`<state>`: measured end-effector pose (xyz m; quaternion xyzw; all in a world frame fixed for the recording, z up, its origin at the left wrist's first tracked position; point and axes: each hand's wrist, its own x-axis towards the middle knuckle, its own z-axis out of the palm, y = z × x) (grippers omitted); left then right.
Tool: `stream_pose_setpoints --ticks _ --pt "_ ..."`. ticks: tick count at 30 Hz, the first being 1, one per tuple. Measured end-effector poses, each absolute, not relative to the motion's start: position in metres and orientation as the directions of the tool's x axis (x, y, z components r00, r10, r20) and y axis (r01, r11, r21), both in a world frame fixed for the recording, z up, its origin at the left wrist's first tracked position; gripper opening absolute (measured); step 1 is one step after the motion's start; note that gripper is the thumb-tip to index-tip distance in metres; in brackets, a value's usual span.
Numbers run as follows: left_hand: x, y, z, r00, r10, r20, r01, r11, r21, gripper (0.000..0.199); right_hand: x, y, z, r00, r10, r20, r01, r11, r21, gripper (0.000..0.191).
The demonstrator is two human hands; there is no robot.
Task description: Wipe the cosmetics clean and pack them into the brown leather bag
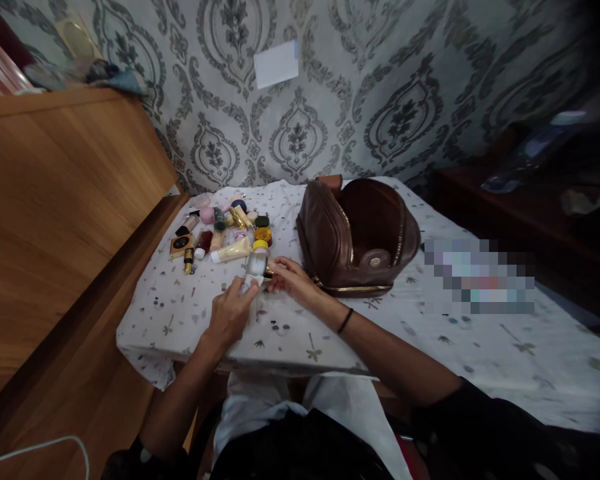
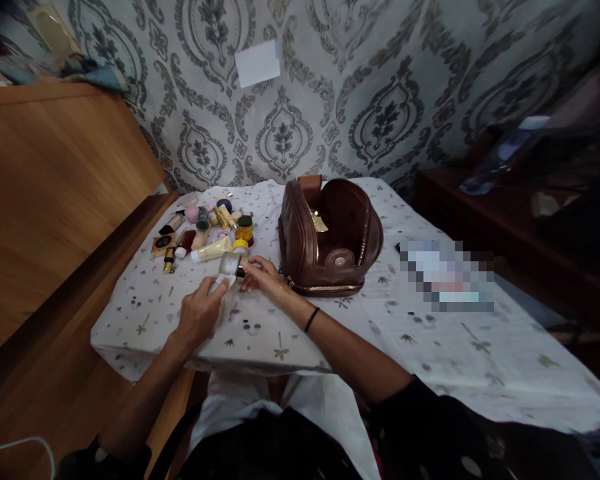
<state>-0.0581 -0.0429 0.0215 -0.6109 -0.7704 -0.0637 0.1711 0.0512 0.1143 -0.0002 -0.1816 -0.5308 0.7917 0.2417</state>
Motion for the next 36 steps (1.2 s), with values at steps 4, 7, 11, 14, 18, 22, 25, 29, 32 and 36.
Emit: stream_pose_setpoints --ticks 4,7,11,14,18,22,25,29,32,36 --pt "-0.059 -0.04 0.016 -0.181 0.894 0.41 0.979 0.205 -0.015 0.036 0.051 0.116 0.001 -0.845 0.527 -0.088 -0.22 -0.493 -0.842 0.044" --pt "-0.059 -0.037 0.012 -0.226 0.851 0.474 0.97 0.151 0.191 0.028 0.052 0.117 0.005 -0.858 0.492 -0.145 -0.213 -0.599 -0.772 0.035" --pt "-0.059 -0.035 0.013 -0.43 0.757 0.493 0.837 0.128 0.532 0.012 0.054 0.118 0.008 -0.884 0.425 -0.195 -0.178 -0.691 -0.7 0.026" --pt "-0.061 -0.035 0.018 -0.513 0.72 0.468 0.736 0.088 0.672 0.012 0.055 0.118 0.008 -0.895 0.401 -0.194 -0.171 -0.711 -0.682 0.022" --pt "-0.066 -0.037 0.024 -0.541 0.725 0.426 0.686 0.088 0.723 0.015 0.054 0.117 0.007 -0.903 0.391 -0.178 -0.158 -0.688 -0.708 0.023" --pt "-0.072 -0.04 0.026 -0.519 0.755 0.401 0.692 0.095 0.716 0.017 0.055 0.117 0.006 -0.909 0.395 -0.134 -0.164 -0.634 -0.755 0.028" --pt "-0.076 -0.043 0.028 -0.472 0.783 0.406 0.715 0.071 0.696 0.02 0.058 0.116 0.008 -0.912 0.4 -0.088 -0.153 -0.533 -0.832 0.034" --pt "-0.083 -0.047 0.035 -0.41 0.826 0.387 0.742 0.056 0.668 0.023 0.06 0.111 0.007 -0.919 0.393 -0.006 -0.106 -0.264 -0.959 0.042" --pt "-0.087 -0.049 0.042 -0.335 0.868 0.365 0.759 0.02 0.65 0.024 0.058 0.107 0.006 -0.895 0.438 0.082 -0.115 -0.05 -0.992 0.041" --pt "-0.088 -0.052 0.051 -0.331 0.846 0.418 0.782 -0.001 0.623 0.025 0.067 0.103 0.024 -0.794 0.525 0.308 -0.184 0.275 -0.943 0.032"
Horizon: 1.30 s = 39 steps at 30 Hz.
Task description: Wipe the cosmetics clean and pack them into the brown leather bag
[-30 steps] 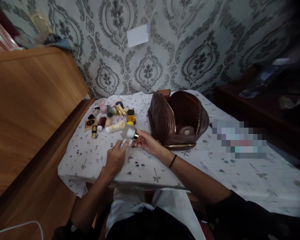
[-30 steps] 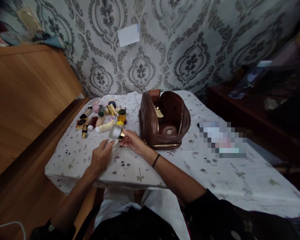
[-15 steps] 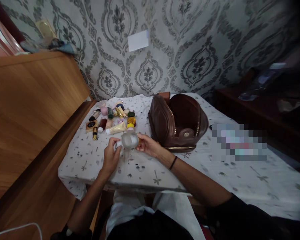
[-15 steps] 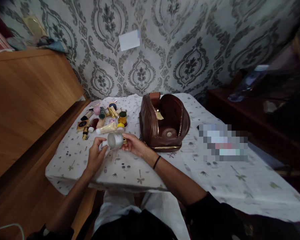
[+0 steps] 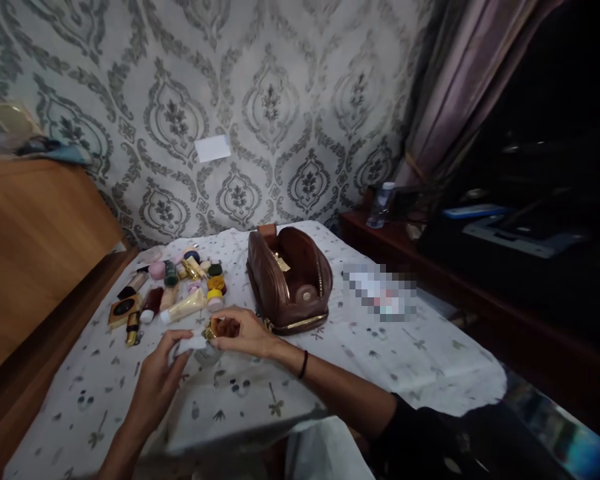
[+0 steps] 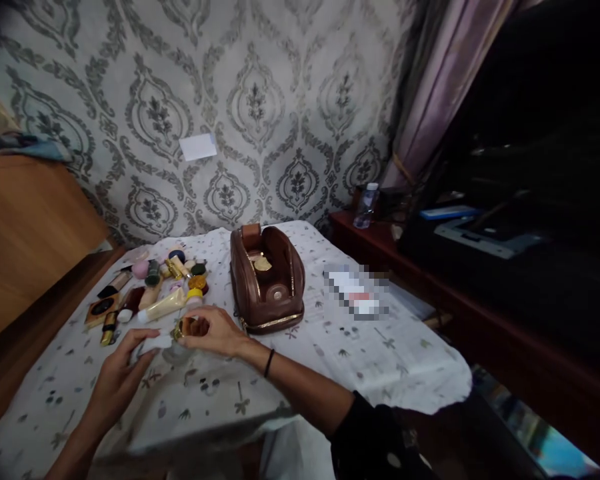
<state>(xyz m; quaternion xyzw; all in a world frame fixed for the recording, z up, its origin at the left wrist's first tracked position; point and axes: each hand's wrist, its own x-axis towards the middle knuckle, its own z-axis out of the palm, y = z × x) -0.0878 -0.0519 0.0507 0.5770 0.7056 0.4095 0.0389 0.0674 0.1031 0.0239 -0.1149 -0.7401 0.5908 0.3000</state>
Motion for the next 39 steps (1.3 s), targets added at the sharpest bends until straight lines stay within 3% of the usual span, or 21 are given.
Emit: stream_pose_setpoints --ticks 3,7,12,15,18,21,24,27,31,39 --pt "-0.09 -0.051 0.053 -0.357 0.81 0.466 0.799 0.006 0.602 0.026 0.091 0.105 0.056 -0.724 0.515 0.459 -0.19 0.49 -0.851 0.034" --pt "-0.098 -0.047 0.045 -0.351 0.818 0.457 0.811 0.022 0.584 0.027 0.135 0.123 0.107 -0.633 0.532 0.563 -0.158 0.623 -0.766 0.035" --pt "-0.113 -0.042 0.018 -0.384 0.84 0.383 0.804 0.1 0.586 0.035 0.182 0.168 0.153 -0.409 0.665 0.625 0.097 0.712 -0.695 0.042" --pt "-0.121 -0.039 0.003 -0.424 0.842 0.333 0.778 0.151 0.61 0.04 0.196 0.191 0.166 -0.379 0.689 0.618 0.367 0.725 -0.583 0.039" --pt "-0.125 -0.038 -0.004 -0.433 0.841 0.325 0.768 0.154 0.622 0.041 0.195 0.202 0.167 -0.558 0.658 0.506 0.556 0.749 -0.36 0.025" --pt "-0.127 -0.037 -0.003 -0.423 0.845 0.329 0.772 0.146 0.618 0.041 0.183 0.206 0.16 -0.727 0.64 0.249 0.608 0.769 -0.197 0.017" --pt "-0.126 -0.038 -0.002 -0.421 0.85 0.318 0.771 0.15 0.619 0.041 0.168 0.21 0.155 -0.754 0.656 -0.026 0.655 0.749 -0.096 0.023" --pt "-0.126 -0.039 -0.002 -0.429 0.848 0.311 0.764 0.156 0.626 0.042 0.157 0.214 0.155 -0.699 0.684 -0.209 0.706 0.707 -0.047 0.029" --pt "-0.125 -0.039 -0.003 -0.429 0.85 0.305 0.761 0.158 0.629 0.041 0.147 0.219 0.154 -0.638 0.708 -0.304 0.749 0.662 -0.03 0.035" --pt "-0.122 -0.042 -0.002 -0.433 0.859 0.274 0.724 0.151 0.673 0.037 0.144 0.228 0.127 -0.611 0.732 -0.303 0.781 0.62 -0.076 0.047"
